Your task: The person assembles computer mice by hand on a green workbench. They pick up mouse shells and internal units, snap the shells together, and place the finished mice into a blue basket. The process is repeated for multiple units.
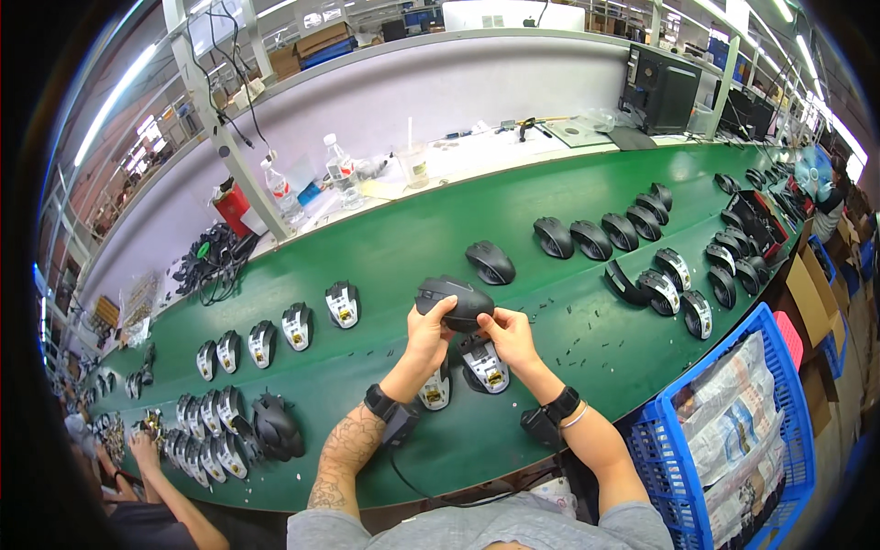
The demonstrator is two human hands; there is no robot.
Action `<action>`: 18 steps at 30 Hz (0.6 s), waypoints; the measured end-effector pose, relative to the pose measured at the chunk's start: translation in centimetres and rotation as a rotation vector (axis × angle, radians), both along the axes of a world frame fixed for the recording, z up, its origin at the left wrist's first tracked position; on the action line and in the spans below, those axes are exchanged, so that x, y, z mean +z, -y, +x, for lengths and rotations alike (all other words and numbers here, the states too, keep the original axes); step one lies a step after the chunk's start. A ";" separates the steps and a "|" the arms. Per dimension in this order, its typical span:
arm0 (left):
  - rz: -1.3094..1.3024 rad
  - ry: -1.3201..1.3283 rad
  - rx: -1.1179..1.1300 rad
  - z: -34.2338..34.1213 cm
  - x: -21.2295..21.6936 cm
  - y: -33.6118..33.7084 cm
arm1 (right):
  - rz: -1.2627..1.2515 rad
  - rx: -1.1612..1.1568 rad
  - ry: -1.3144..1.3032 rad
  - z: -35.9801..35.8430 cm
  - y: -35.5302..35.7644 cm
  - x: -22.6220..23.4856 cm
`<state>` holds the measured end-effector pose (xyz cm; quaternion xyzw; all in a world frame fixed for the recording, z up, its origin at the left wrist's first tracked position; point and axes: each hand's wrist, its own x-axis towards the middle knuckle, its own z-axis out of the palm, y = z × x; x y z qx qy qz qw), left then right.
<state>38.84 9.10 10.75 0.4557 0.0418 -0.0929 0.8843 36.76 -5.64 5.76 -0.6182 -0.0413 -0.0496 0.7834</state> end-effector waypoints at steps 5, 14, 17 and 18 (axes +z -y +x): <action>0.008 0.034 -0.005 -0.3 0.8 0.2 | -0.026 0.016 0.003 -0.1 0.5 0.6; 0.082 -0.073 -0.071 0.0 1.2 -0.9 | -0.408 -0.149 0.394 -1.0 0.7 4.1; 0.265 -0.042 -0.037 0.6 1.6 -1.6 | -0.425 -0.131 0.392 -1.0 1.0 4.2; 0.304 -0.044 -0.045 0.6 1.8 -1.6 | -0.410 -0.131 0.384 -1.0 1.0 4.1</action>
